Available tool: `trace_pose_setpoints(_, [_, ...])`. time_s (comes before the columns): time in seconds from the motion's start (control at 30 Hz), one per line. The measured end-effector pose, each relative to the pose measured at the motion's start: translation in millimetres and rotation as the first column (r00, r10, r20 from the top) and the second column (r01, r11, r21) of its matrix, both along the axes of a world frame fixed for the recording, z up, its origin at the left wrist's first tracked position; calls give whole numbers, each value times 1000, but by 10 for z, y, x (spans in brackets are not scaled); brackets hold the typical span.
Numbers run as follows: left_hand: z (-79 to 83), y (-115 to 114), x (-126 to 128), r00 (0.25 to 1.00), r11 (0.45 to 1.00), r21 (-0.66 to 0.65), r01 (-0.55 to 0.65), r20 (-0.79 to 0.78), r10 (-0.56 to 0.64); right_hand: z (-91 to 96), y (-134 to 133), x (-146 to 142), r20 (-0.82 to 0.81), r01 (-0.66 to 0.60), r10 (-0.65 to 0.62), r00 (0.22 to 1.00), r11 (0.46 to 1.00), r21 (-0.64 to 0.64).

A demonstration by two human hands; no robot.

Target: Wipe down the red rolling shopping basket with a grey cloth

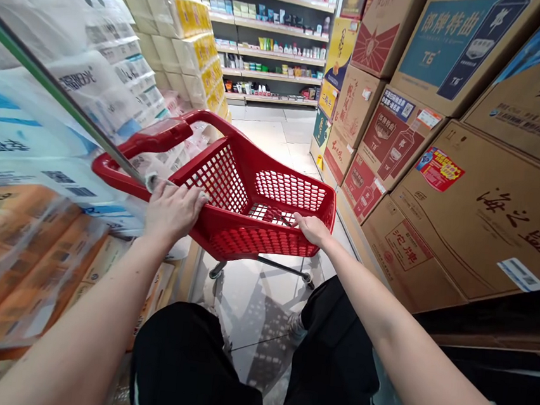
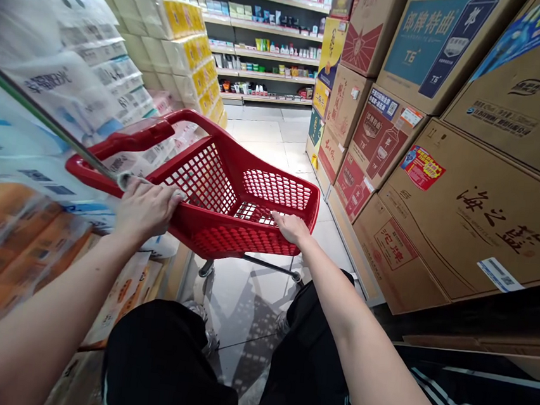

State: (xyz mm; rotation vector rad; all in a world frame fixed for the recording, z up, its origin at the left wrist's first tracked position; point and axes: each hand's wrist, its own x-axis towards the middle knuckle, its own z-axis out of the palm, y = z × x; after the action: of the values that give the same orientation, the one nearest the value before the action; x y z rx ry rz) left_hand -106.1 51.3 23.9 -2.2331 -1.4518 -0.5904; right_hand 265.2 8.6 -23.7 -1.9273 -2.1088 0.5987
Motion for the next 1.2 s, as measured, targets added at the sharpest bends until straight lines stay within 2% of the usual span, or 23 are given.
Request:
trace_pose_setpoints(0.1, [14,-107,109,999,999,-37,29,-25,-30,54,31,99,78,20,-19,997,1000,-10])
trace_pose_setpoints(0.27, [-14,-263,334,997,999,36,-4,-83,7,153,64,167,214,73,-68,974,997,-16])
trace_pose_setpoints(0.33, [-53,-309,477,994,998,61,6,-105,1,175,69,13,229,65,-65,971,998,4])
trace_pose_setpoints(0.5, [-183,-460,872,988,990,88,110,-114,-100,185,113,-659,115,-85,67,991,983,163])
trace_pose_setpoints(0.57, [-215,-534,959,978,983,68,170,-134,-160,181,141,-807,124,-36,17,992,987,155])
trace_pose_setpoints(0.63, [-226,-596,980,959,970,26,243,-159,-236,170,161,-819,159,37,-61,985,988,149])
trace_pose_setpoints(0.77, [-204,-653,887,910,931,-45,363,-198,-365,146,173,-626,189,67,-101,977,982,178])
trace_pose_setpoints(0.93, [-64,-665,622,910,926,-102,364,-174,-377,168,172,-456,188,74,-109,976,981,182])
trace_pose_setpoints(1.1, [79,-771,110,905,906,-153,394,-108,-412,175,186,-396,194,88,-124,973,979,181])
trace_pose_setpoints(1.2, [127,-899,-268,952,951,-45,305,-17,-306,159,213,-364,190,73,-107,976,981,180])
